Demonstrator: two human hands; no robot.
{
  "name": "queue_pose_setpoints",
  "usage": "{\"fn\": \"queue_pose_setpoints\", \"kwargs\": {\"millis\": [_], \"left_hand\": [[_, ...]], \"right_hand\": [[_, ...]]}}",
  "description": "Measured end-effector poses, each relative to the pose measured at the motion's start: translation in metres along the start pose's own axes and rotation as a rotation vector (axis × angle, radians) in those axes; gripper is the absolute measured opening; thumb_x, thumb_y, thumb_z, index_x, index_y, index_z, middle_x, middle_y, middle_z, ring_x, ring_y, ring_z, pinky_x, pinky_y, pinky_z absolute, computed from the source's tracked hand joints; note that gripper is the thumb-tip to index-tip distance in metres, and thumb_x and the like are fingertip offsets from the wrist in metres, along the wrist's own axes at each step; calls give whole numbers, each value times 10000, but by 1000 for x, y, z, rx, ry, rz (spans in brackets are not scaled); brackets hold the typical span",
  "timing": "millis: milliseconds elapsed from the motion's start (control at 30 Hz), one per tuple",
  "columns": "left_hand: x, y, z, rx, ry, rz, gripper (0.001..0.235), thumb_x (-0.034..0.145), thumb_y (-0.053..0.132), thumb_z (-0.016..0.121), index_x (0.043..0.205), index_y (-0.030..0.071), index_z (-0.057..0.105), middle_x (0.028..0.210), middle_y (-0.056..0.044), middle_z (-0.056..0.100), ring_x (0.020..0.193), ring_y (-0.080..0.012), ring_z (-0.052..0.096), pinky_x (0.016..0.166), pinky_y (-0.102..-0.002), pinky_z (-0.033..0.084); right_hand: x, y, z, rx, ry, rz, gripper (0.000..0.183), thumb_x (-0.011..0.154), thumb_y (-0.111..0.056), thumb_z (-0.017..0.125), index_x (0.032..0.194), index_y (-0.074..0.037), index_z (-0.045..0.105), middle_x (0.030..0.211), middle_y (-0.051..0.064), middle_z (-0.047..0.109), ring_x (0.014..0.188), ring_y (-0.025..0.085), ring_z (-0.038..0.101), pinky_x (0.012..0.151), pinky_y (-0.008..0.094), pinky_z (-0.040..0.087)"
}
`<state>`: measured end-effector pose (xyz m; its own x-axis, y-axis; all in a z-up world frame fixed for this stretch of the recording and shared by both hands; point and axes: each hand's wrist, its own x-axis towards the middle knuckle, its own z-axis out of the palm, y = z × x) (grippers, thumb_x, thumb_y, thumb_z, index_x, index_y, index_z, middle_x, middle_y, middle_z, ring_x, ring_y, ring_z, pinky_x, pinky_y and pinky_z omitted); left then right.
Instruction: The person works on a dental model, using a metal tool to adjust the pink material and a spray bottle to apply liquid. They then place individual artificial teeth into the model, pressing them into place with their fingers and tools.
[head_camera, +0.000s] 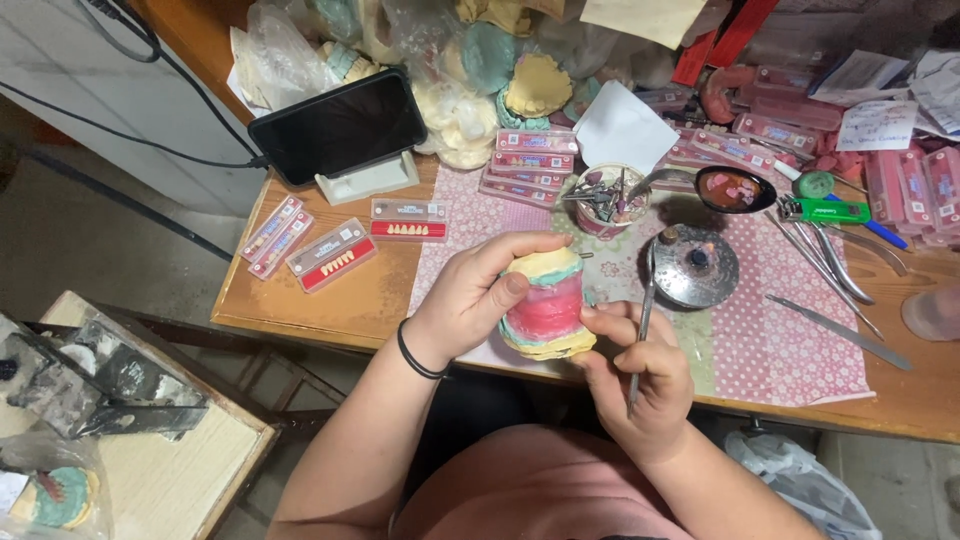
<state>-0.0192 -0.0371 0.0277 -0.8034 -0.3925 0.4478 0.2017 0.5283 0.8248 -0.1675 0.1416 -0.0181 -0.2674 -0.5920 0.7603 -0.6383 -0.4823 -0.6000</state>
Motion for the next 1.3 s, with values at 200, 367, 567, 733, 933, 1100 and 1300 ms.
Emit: {"fn": "queue_pose_setpoints", "kwargs": {"millis": [200, 367, 567, 733, 933, 1100, 1300], "left_hand": [[5, -2, 1, -86, 38, -84, 665, 1079, 591, 349, 1400, 55, 579, 1416, -134, 646, 1345, -275, 629, 1133, -380, 490], [10, -5, 1, -151, 80, -137, 611, 1083, 543, 377, 1394, 59, 580, 1406, -112, 646, 1347, -250, 614, 1146, -365, 477], [15, -8, 3, -196, 133, -149, 526, 1101, 458, 403, 1392, 77, 620, 1356, -124, 678, 1322, -252, 604, 1144, -416, 458], [19, -9, 7, -237, 150, -133, 493, 1110, 395, 425, 1395, 58, 645, 1304, -173, 714, 1268, -272, 614, 1107, -465, 476], [8, -3, 18, -218, 299, -47, 574, 1116, 418, 418, 1460, -32, 514, 1390, -250, 627, 1329, -360, 563, 1154, -533, 418], [-30, 4, 27, 56, 619, 195, 585, 1078, 501, 446, 1239, -35, 618, 1192, -184, 658, 1169, -328, 652, 1029, -428, 535], [-48, 14, 37, 257, 428, 282, 624, 851, 503, 804, 1260, 69, 619, 1248, -145, 687, 1155, -308, 713, 1077, -473, 595]], "right_hand": [[1, 0, 0, -20, -5, -14, 331, 964, -104, 696, 994, -127, 367, 1181, 173, 727, 1053, 347, 641, 1005, 477, 543], [5, -4, 1, -20, -12, 15, 345, 954, -83, 707, 985, -110, 365, 1166, 178, 727, 1074, 349, 655, 1011, 481, 552], [11, -1, -5, -39, -1, 36, 319, 889, -89, 782, 938, -76, 467, 1109, 161, 771, 1037, 359, 695, 967, 481, 567], [18, 0, -40, -123, 47, 64, 206, 914, -141, 777, 953, -14, 621, 1014, 145, 810, 1015, 390, 736, 933, 495, 565], [3, 18, -74, -190, 253, 183, 259, 1062, -48, 625, 1254, 112, 693, 935, 242, 722, 787, 258, 679, 725, 399, 587], [-5, 26, -75, -19, 377, 388, 264, 1110, -68, 547, 1241, 135, 653, 1055, 250, 675, 948, 253, 693, 779, 381, 645], [-9, 17, -72, 35, 417, 595, 266, 1140, -139, 533, 1303, 62, 593, 1153, 217, 674, 1008, 244, 696, 879, 304, 621]]}}
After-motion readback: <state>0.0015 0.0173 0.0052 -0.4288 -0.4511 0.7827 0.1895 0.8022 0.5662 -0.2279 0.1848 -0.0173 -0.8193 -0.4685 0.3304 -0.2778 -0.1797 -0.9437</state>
